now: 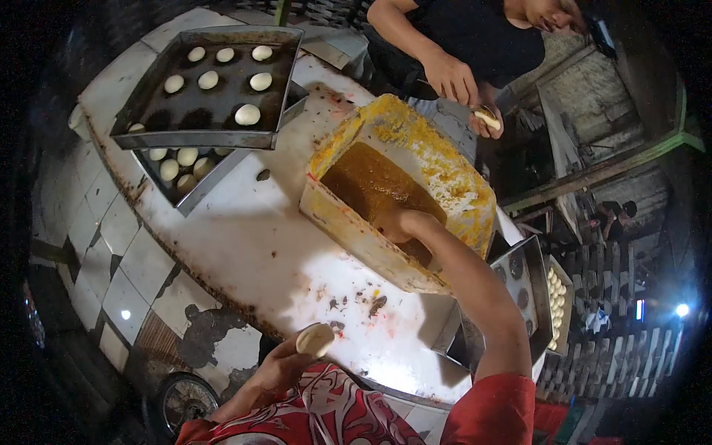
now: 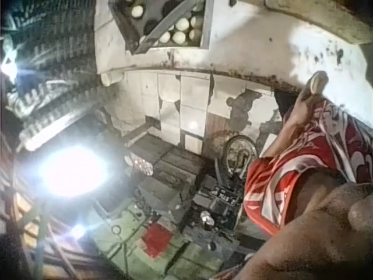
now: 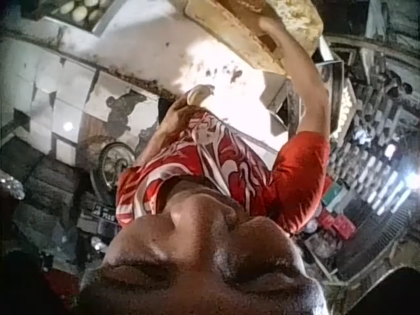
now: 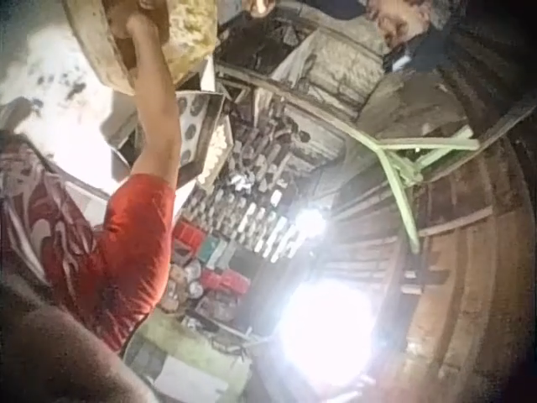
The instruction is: The recorder is filling rounds of dough with a yellow mixture (possibly pineapple jam or similar) and placing them into metal trays.
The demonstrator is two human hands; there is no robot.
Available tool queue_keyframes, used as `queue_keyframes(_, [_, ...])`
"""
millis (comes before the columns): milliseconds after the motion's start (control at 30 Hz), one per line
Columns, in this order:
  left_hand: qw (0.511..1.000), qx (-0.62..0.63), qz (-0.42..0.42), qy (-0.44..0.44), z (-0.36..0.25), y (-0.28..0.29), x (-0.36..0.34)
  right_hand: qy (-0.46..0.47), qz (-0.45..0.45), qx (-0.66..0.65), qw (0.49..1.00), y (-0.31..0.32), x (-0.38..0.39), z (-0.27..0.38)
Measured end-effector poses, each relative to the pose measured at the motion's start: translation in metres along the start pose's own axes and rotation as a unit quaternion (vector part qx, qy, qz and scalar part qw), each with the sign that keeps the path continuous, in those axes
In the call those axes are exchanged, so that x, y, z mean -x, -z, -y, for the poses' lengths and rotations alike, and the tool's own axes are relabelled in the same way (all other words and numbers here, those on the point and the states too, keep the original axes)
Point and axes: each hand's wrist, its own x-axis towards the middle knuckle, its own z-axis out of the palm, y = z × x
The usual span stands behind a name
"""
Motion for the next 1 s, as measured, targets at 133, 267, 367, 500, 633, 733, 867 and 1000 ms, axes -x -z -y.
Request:
queue_keyframes(133, [0.999,-0.02,-0.023,-0.041,-0.03,0.003,-0.019,-0.069,-0.064,-0.128,0.987,0.077,0.078,0.074])
queue_keyframes(267, [0.99,0.066,0.099,-0.071,-0.029,-0.009,-0.046,-0.116,-0.142,-0.221,0.958,0.074,0.161,0.092])
queue_keyframes(367, [0.977,0.124,0.144,-0.095,-0.025,-0.035,-0.067,-0.168,-0.288,-0.357,0.873,0.029,0.206,0.116])
queue_keyframes(500, [0.961,0.169,0.142,-0.167,-0.013,-0.075,-0.074,-0.138,-0.531,-0.499,0.671,-0.069,0.199,0.165])
queue_keyframes(633, [0.954,0.206,0.131,-0.172,0.012,-0.108,-0.072,-0.047,-0.701,-0.326,0.633,-0.133,0.142,0.189])
queue_keyframes(733, [0.929,0.297,0.125,-0.184,0.036,-0.1,-0.073,-0.008,-0.707,-0.325,0.629,-0.192,0.119,0.172])
queue_keyframes(867, [0.913,0.191,0.136,-0.334,0.074,-0.097,-0.033,-0.086,-0.639,-0.348,0.68,-0.26,0.128,0.157])
queue_keyframes(1000, [0.925,0.07,0.08,-0.364,0.123,-0.1,0.013,-0.206,-0.629,-0.185,0.726,-0.312,0.134,0.176])
